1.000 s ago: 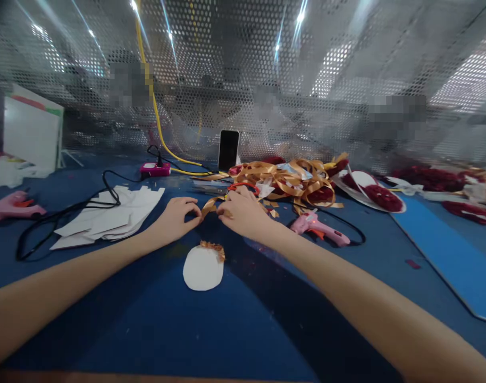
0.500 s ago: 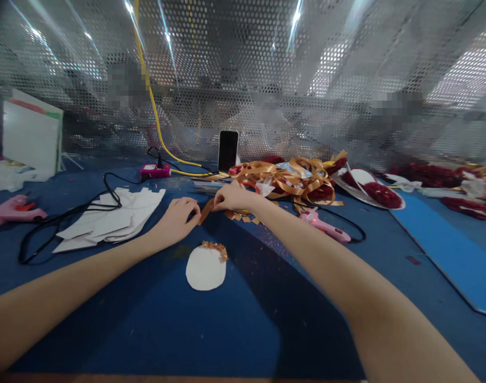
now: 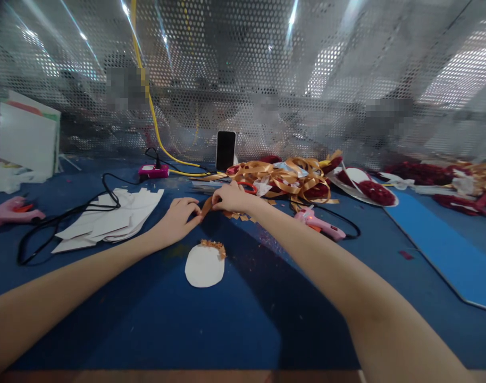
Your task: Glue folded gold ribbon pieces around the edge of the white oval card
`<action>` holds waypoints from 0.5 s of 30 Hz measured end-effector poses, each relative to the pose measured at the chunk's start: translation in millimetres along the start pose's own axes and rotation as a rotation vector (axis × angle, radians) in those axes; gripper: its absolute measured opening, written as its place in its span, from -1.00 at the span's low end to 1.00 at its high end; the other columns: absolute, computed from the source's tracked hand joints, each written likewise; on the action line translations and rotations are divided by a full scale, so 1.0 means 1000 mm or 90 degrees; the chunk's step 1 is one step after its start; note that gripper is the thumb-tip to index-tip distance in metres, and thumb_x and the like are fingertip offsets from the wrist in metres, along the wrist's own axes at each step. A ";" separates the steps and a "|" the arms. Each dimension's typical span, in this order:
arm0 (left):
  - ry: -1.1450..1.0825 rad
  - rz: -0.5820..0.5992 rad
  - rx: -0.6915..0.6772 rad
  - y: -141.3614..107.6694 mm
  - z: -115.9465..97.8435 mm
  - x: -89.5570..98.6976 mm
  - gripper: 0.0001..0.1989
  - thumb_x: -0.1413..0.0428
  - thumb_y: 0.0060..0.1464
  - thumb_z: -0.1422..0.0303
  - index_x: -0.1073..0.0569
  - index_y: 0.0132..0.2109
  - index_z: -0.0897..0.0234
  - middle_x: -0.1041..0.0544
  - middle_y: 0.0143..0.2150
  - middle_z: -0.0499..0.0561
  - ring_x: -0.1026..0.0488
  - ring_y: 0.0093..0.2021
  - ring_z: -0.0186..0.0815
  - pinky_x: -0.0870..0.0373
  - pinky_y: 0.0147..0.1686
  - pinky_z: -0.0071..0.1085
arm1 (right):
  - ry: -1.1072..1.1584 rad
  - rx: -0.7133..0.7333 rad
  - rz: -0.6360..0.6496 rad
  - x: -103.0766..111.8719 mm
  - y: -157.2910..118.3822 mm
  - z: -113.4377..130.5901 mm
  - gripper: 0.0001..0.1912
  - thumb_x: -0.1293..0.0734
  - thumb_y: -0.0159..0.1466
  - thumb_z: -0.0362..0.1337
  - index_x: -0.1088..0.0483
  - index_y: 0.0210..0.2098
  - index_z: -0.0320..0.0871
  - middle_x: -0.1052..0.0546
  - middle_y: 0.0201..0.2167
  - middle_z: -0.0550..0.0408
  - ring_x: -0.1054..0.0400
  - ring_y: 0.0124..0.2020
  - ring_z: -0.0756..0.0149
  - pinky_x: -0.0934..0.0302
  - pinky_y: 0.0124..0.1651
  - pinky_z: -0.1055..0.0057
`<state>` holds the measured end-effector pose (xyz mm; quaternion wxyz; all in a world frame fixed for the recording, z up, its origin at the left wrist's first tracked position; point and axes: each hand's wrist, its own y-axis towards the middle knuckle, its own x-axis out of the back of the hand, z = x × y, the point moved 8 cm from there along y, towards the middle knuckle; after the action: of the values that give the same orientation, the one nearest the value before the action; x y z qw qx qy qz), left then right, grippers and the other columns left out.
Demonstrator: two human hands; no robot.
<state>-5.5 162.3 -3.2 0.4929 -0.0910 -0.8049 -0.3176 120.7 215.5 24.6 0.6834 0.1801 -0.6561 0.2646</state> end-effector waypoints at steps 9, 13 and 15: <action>-0.008 -0.102 0.106 0.000 0.019 0.019 -0.76 0.04 0.38 0.24 -0.39 -0.24 0.22 -0.55 -0.17 0.09 -0.44 -0.02 -0.11 -0.29 0.09 -0.05 | 0.051 0.034 -0.040 0.000 0.001 -0.003 -0.64 -0.37 0.32 -0.01 -0.53 -0.02 -0.09 -0.58 -0.08 -0.01 -0.38 0.06 0.09 -0.20 0.14 0.07; -0.017 -0.104 0.102 0.001 0.019 0.018 -0.73 0.01 0.35 0.17 -0.38 -0.29 0.19 -0.55 -0.23 0.06 -0.45 -0.07 -0.12 -0.29 0.07 -0.05 | 0.070 0.028 -0.023 -0.003 0.004 -0.008 -0.62 -0.36 0.31 0.04 -0.52 -0.11 -0.15 -0.56 -0.12 0.00 -0.40 -0.04 0.16 -0.24 0.06 0.11; -0.022 -0.102 0.100 0.001 0.019 0.017 -0.72 0.02 0.35 0.15 -0.39 -0.29 0.17 -0.55 -0.25 0.06 -0.45 -0.08 -0.12 -0.31 0.05 -0.05 | 0.077 0.025 -0.013 -0.003 0.005 -0.010 -0.60 -0.35 0.32 0.05 -0.50 -0.11 -0.16 -0.55 -0.09 0.00 -0.41 -0.06 0.20 -0.27 0.06 0.12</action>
<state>-27.8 171.9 5.5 0.4574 0.0071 -0.8404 -0.2906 125.5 224.5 20.2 0.7205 0.1841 -0.6067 0.2809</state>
